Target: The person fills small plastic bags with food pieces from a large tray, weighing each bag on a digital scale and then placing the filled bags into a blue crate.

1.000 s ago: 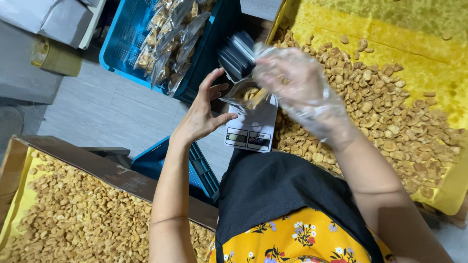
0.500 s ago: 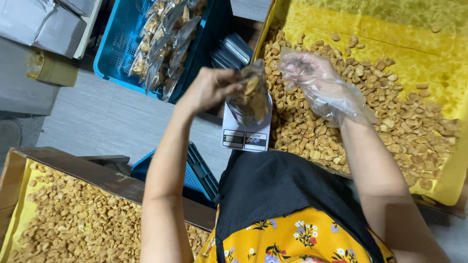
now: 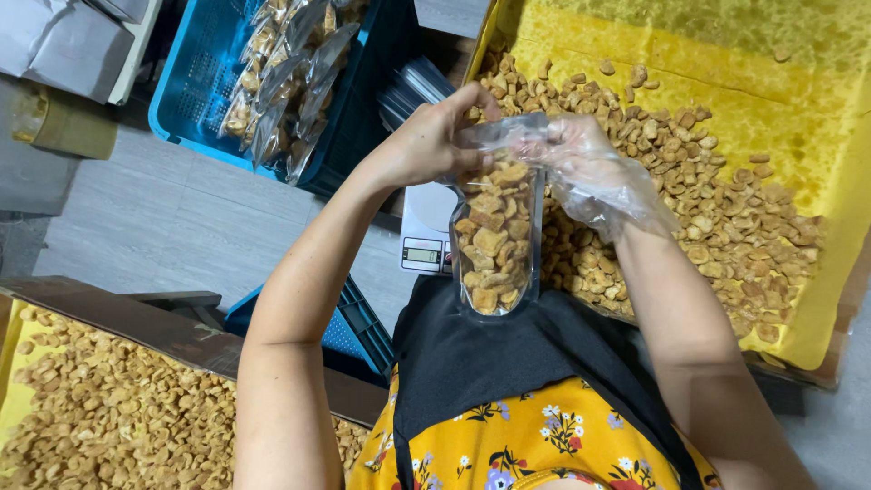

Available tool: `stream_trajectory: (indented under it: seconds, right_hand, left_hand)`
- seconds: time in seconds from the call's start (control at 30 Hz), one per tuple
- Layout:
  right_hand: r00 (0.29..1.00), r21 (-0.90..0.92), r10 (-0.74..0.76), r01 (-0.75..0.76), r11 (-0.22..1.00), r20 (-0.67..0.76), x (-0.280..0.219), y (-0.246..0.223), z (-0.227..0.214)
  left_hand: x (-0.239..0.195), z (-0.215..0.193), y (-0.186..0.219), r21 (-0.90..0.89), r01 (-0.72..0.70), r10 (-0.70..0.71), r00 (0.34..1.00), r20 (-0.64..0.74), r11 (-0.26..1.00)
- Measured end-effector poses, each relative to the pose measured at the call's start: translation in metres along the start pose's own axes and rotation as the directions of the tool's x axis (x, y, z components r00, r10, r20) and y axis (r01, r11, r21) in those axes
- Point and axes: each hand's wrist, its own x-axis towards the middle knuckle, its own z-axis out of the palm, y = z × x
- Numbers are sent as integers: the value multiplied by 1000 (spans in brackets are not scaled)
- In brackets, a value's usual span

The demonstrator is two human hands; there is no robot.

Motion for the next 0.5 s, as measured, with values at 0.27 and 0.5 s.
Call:
stream_trajectory:
  seconds: [0.27,0.5]
  right_hand:
    - [999,-96,-19,15,995,-37,17,31,-18]
    - [971,-208,-231,239,948,64,28,58,-2]
  left_hand:
    - [30,0,-15,464,-315,326,944,59,828]
    - [23,3,5,555,-83,38,995,93,827]
